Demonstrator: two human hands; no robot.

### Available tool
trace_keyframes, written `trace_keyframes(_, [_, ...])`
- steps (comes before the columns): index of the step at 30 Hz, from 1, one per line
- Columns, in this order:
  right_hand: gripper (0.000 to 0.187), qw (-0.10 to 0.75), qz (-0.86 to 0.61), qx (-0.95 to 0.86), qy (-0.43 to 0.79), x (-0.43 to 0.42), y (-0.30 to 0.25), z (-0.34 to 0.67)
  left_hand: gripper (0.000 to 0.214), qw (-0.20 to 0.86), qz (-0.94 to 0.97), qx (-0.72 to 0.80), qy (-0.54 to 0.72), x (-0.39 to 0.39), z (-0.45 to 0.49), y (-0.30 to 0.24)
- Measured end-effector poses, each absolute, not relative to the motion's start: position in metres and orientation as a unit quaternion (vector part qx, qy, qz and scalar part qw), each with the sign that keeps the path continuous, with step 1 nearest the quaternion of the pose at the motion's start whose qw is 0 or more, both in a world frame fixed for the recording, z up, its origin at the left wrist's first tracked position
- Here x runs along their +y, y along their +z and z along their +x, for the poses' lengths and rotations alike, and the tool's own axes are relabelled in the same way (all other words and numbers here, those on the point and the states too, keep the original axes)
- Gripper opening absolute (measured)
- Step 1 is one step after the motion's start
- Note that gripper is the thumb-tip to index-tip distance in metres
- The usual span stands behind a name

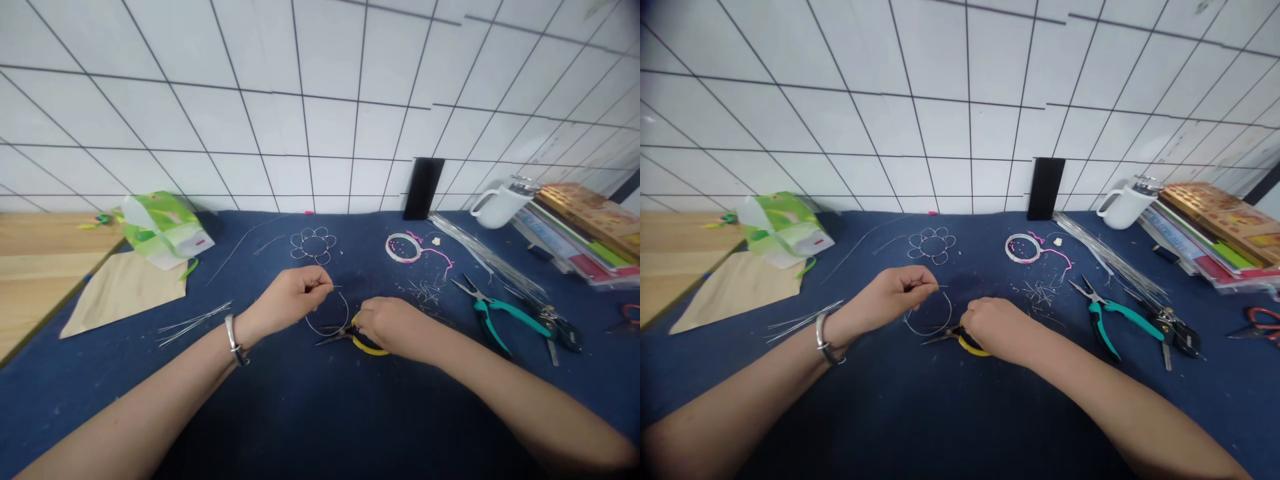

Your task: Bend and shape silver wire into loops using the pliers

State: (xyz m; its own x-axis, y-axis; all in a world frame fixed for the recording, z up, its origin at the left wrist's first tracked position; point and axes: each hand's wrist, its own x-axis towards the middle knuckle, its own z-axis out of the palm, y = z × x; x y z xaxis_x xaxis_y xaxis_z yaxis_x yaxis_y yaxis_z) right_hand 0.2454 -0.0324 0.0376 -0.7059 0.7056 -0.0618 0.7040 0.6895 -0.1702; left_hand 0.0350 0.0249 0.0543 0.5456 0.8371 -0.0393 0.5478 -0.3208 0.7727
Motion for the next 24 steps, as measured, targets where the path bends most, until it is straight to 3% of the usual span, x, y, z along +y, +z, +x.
trace_keyframes(7, [0.014, -0.039, -0.364, -0.930, -0.039, -0.043, 0.037, 0.229, 0.016, 0.373, 0.795, 0.435, 0.199, 0.024, 0.037, 0.049])
trace_keyframes(11, [0.014, -0.026, -0.377, -0.925, -0.051, -0.043, 0.031, 0.228, 0.015, 0.369, 0.794, 0.436, 0.209, 0.022, 0.040, 0.048])
trace_keyframes(16, [0.012, 0.000, -0.404, -0.915, 0.009, -0.032, 0.027, 0.235, 0.016, 0.340, 0.809, 0.432, 0.210, 0.016, 0.044, 0.050])
trace_keyframes(24, [0.009, 0.066, -0.426, -0.876, 0.215, -0.016, 0.036, 0.253, 0.016, 0.315, 0.812, 0.433, 0.233, 0.017, 0.041, 0.045])
